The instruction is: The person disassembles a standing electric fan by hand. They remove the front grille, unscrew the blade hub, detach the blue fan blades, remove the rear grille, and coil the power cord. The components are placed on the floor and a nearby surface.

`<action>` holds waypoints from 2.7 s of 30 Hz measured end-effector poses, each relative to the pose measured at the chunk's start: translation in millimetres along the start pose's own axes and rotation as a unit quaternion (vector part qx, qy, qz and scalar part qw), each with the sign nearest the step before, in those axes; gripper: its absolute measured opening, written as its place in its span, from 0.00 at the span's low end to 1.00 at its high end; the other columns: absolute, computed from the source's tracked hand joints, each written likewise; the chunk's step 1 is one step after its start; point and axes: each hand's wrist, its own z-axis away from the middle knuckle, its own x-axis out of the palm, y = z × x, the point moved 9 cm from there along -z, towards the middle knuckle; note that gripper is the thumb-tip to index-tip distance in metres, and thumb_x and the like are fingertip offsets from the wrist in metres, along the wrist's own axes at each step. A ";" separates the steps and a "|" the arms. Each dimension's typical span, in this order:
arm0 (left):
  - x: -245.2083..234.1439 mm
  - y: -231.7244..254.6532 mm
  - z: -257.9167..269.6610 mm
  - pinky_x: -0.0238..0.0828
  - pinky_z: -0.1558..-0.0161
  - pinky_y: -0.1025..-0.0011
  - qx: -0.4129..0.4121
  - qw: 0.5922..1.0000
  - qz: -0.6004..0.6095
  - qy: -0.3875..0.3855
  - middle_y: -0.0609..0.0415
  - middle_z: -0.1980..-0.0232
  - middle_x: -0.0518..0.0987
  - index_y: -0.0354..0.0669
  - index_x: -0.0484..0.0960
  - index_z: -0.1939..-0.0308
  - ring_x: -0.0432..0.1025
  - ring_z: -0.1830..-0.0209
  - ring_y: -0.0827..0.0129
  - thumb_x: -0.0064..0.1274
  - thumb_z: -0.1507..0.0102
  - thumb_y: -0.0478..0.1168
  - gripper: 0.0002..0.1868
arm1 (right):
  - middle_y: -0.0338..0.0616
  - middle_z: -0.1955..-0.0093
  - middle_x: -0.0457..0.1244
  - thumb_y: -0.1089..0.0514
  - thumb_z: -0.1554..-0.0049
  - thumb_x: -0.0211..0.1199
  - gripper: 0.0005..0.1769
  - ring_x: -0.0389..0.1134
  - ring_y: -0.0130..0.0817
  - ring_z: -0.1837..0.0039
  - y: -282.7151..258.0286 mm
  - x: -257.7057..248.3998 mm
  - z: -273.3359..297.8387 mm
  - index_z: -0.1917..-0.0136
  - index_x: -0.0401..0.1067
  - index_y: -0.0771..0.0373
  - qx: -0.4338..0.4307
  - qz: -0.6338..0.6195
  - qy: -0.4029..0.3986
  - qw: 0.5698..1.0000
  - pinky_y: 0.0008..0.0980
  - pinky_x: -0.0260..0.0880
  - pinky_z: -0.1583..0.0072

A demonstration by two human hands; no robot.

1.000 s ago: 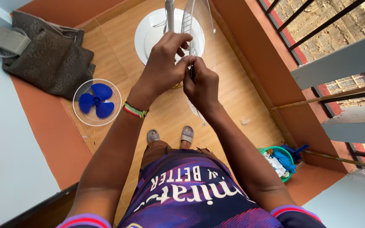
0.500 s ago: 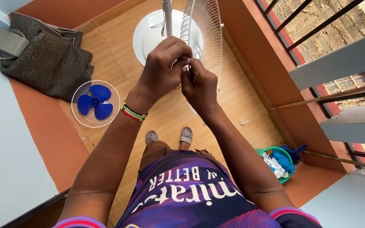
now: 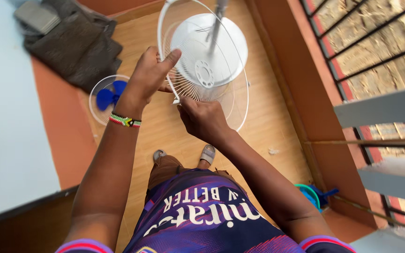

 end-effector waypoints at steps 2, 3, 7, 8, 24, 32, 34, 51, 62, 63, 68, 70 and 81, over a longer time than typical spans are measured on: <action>-40.9 -7.9 10.8 0.84 0.72 0.69 0.023 1.000 0.006 0.006 0.50 0.58 0.81 0.27 0.77 0.51 0.79 0.65 0.70 0.52 0.36 0.38 0.16 | 0.42 0.67 0.65 0.59 0.39 0.66 0.11 0.68 0.42 0.67 -22.0 22.5 -14.3 0.45 0.70 0.63 -0.051 0.007 -0.040 0.998 0.40 0.64 0.66; -64.5 -18.3 12.2 0.83 0.72 0.67 0.006 0.999 0.030 0.037 0.49 0.58 0.81 0.26 0.77 0.52 0.80 0.66 0.68 0.50 0.38 0.35 0.15 | 0.42 0.67 0.65 0.57 0.39 0.67 0.11 0.68 0.42 0.67 -27.1 31.9 -24.6 0.45 0.71 0.62 -0.061 0.016 -0.060 0.996 0.40 0.64 0.67; -150.0 -79.8 33.4 0.84 0.68 0.61 -0.015 0.970 0.180 0.162 0.43 0.57 0.80 0.25 0.76 0.53 0.79 0.65 0.59 0.46 0.39 0.28 0.12 | 0.45 0.61 0.66 0.48 0.44 0.71 0.18 0.69 0.45 0.63 -45.3 69.2 -61.5 0.47 0.72 0.59 -0.065 0.034 -0.145 0.987 0.43 0.66 0.64; -169.5 -95.1 37.8 0.86 0.67 0.59 -0.004 0.955 0.227 0.191 0.41 0.56 0.80 0.24 0.76 0.52 0.79 0.64 0.56 0.46 0.38 0.27 0.11 | 0.45 0.59 0.66 0.47 0.47 0.72 0.20 0.69 0.45 0.60 -50.8 72.9 -68.4 0.47 0.73 0.59 -0.067 0.034 -0.134 0.988 0.43 0.67 0.62; -270.1 -213.0 60.3 0.65 0.29 0.53 0.126 0.757 0.600 0.226 0.51 0.28 0.71 0.48 0.65 0.28 0.67 0.31 0.59 0.45 0.34 0.23 0.31 | 0.60 0.41 0.65 0.61 0.36 0.57 0.32 0.70 0.44 0.48 -11.9 316.2 -73.0 0.24 0.48 0.64 0.446 -0.561 0.032 0.696 0.39 0.76 0.48; -336.0 -398.8 35.0 0.74 0.39 0.40 -0.066 0.775 0.498 0.384 0.49 0.38 0.72 0.39 0.67 0.33 0.71 0.36 0.54 0.42 0.34 0.25 0.24 | 0.61 0.39 0.64 0.68 0.37 0.52 0.30 0.73 0.46 0.49 79.4 488.2 -25.8 0.25 0.47 0.59 0.524 -0.524 -0.048 0.670 0.41 0.77 0.51; -345.6 -474.0 19.8 0.72 0.39 0.41 -0.091 0.751 0.497 0.425 0.45 0.38 0.71 0.41 0.66 0.33 0.71 0.36 0.52 0.40 0.33 0.24 0.24 | 0.61 0.40 0.64 0.67 0.36 0.51 0.29 0.73 0.47 0.49 109.5 558.8 11.5 0.25 0.47 0.57 0.551 -0.519 -0.056 0.651 0.41 0.78 0.50; -400.5 -1010.1 -87.5 0.73 0.42 0.45 -0.223 0.670 0.516 0.485 0.52 0.43 0.71 0.49 0.69 0.34 0.73 0.39 0.52 0.40 0.33 0.25 0.24 | 0.57 0.39 0.64 0.69 0.36 0.47 0.26 0.71 0.49 0.46 329.4 1004.1 272.1 0.29 0.51 0.48 0.724 -0.462 -0.091 0.504 0.48 0.78 0.45; -431.7 -997.5 -63.4 0.72 0.61 0.62 -0.390 0.750 0.095 0.526 0.41 0.62 0.78 0.19 0.73 0.59 0.78 0.61 0.63 0.57 0.34 0.31 0.12 | 0.50 0.41 0.61 0.59 0.36 0.56 0.28 0.66 0.41 0.42 325.2 978.4 234.7 0.27 0.50 0.57 0.707 -0.349 -0.186 0.586 0.44 0.72 0.47; -433.2 -973.3 -58.8 0.71 0.62 0.64 -0.380 0.764 0.032 0.520 0.42 0.63 0.78 0.23 0.74 0.62 0.76 0.63 0.62 0.58 0.35 0.33 0.12 | 0.51 0.43 0.61 0.58 0.36 0.57 0.28 0.66 0.41 0.44 324.0 954.6 227.0 0.27 0.51 0.61 0.691 -0.308 -0.206 0.621 0.42 0.72 0.48; -393.3 -875.7 -52.7 0.76 0.68 0.71 -0.255 0.815 0.237 0.464 0.46 0.62 0.79 0.34 0.75 0.61 0.76 0.71 0.66 0.51 0.38 0.29 0.02 | 0.52 0.50 0.65 0.59 0.38 0.56 0.24 0.69 0.40 0.51 285.6 860.5 163.2 0.31 0.55 0.66 0.657 -0.360 -0.202 0.631 0.37 0.74 0.49; -365.6 -799.4 -48.7 0.79 0.66 0.71 -0.203 0.828 0.287 0.437 0.47 0.59 0.79 0.34 0.73 0.56 0.78 0.69 0.66 0.48 0.37 0.27 0.06 | 0.53 0.51 0.68 0.60 0.38 0.54 0.21 0.73 0.40 0.52 260.1 796.0 130.5 0.34 0.58 0.69 0.649 -0.428 -0.178 0.604 0.36 0.77 0.48; -255.5 -348.2 -39.9 0.76 0.64 0.75 -0.065 0.954 0.216 0.198 0.48 0.59 0.81 0.34 0.75 0.51 0.78 0.67 0.70 0.48 0.30 0.37 0.08 | 0.47 0.55 0.67 0.59 0.34 0.55 0.11 0.69 0.33 0.56 141.9 387.0 -62.4 0.42 0.67 0.67 0.515 -0.508 -0.060 0.687 0.33 0.72 0.52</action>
